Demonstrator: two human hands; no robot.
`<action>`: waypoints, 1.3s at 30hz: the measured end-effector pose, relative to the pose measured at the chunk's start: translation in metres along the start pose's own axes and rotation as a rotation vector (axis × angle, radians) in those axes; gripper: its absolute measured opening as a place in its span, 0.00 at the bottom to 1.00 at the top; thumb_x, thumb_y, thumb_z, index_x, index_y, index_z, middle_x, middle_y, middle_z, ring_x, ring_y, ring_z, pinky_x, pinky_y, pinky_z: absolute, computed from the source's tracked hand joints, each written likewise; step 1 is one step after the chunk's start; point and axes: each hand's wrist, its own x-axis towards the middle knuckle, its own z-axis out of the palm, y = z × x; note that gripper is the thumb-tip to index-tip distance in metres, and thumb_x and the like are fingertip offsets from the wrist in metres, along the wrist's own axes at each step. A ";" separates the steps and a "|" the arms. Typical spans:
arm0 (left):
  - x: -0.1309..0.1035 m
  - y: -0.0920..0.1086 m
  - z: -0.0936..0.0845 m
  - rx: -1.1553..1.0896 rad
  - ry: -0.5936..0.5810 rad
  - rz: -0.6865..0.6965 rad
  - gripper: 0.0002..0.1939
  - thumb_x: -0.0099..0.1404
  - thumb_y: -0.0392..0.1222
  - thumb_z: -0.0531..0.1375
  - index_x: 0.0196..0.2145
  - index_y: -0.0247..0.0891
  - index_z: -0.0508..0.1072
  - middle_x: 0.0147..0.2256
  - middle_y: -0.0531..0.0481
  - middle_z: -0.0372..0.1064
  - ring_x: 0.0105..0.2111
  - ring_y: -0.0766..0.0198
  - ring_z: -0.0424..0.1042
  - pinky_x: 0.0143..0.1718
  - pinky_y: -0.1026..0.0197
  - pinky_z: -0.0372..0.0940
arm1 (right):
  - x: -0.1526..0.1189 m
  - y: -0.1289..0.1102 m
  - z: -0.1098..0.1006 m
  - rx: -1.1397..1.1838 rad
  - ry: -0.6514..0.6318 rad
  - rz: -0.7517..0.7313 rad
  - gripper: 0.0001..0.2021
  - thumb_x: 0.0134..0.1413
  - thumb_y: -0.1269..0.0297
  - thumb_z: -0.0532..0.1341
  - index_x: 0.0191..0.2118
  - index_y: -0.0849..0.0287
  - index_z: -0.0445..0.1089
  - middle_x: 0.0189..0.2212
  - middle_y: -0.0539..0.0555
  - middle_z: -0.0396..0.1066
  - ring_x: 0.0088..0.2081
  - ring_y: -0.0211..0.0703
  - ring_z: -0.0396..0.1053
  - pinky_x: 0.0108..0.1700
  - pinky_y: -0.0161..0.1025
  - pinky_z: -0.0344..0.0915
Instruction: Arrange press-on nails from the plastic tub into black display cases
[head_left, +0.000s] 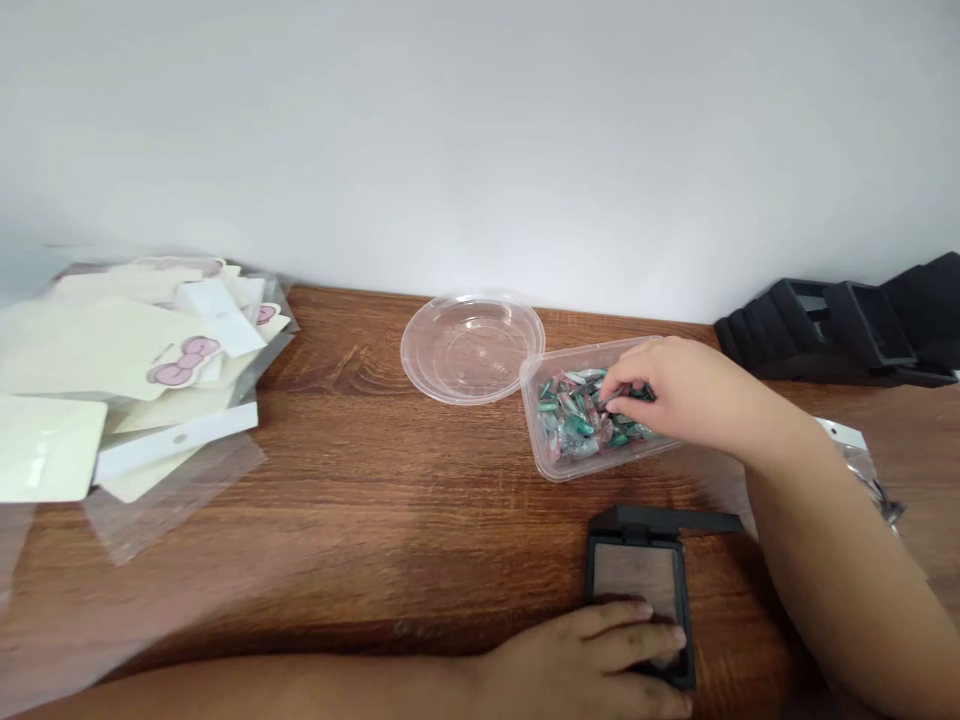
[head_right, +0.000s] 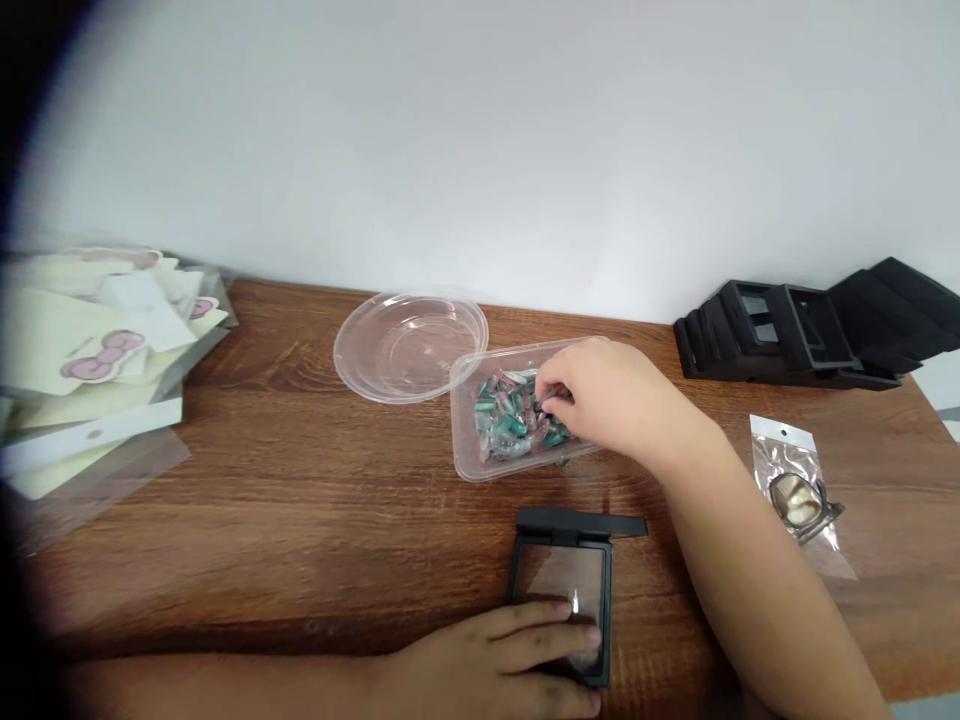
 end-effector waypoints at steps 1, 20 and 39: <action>0.000 0.000 0.000 0.003 0.002 0.000 0.19 0.76 0.40 0.48 0.46 0.51 0.79 0.58 0.69 0.68 0.65 0.63 0.58 0.69 0.59 0.53 | -0.002 0.001 -0.003 0.061 0.003 -0.009 0.06 0.55 0.68 0.63 0.33 0.52 0.79 0.32 0.49 0.79 0.33 0.44 0.73 0.34 0.42 0.66; -0.003 -0.001 0.007 0.075 -0.036 0.023 0.20 0.78 0.43 0.45 0.58 0.47 0.71 0.61 0.71 0.63 0.66 0.65 0.56 0.69 0.61 0.54 | -0.022 -0.026 -0.026 1.398 0.186 -0.182 0.05 0.56 0.58 0.68 0.36 0.51 0.78 0.35 0.48 0.79 0.28 0.36 0.75 0.18 0.29 0.68; -0.004 -0.002 0.010 0.141 0.012 0.054 0.24 0.78 0.41 0.40 0.59 0.47 0.71 0.61 0.71 0.63 0.65 0.65 0.58 0.68 0.61 0.57 | -0.011 -0.013 -0.021 1.250 0.243 0.108 0.10 0.52 0.59 0.69 0.39 0.56 0.74 0.32 0.50 0.79 0.31 0.40 0.78 0.24 0.32 0.75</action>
